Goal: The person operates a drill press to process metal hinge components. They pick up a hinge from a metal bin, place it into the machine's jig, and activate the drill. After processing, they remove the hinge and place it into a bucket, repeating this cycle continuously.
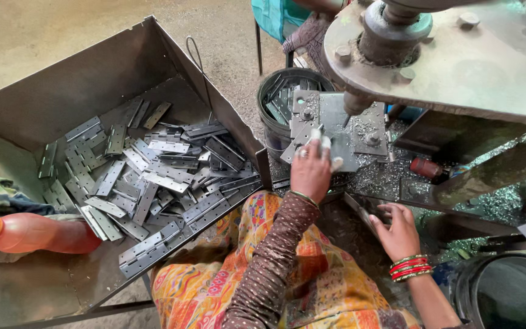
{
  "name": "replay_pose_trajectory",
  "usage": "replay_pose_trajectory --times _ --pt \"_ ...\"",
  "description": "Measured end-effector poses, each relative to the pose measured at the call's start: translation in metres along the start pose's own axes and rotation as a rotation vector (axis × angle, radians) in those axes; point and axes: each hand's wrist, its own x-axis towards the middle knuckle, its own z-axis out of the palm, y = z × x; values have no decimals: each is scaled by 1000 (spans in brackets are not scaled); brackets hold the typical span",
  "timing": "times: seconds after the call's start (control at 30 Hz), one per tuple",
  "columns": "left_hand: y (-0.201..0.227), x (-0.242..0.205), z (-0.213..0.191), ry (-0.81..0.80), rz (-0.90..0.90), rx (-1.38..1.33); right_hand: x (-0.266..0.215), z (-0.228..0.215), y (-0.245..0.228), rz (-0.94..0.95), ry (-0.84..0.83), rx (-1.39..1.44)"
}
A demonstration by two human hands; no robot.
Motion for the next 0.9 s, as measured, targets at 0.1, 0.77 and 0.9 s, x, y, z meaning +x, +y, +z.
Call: replay_pose_trajectory --times 0.1,0.77,0.9 --pt "-11 -15 0 30 -228 -52 -5 2 4 -19 -5 3" --pt "39 -13 0 37 -123 -120 -23 59 63 -232 -94 -252" --pt "26 -9 -3 135 -155 -159 -31 104 99 -83 -170 -263"
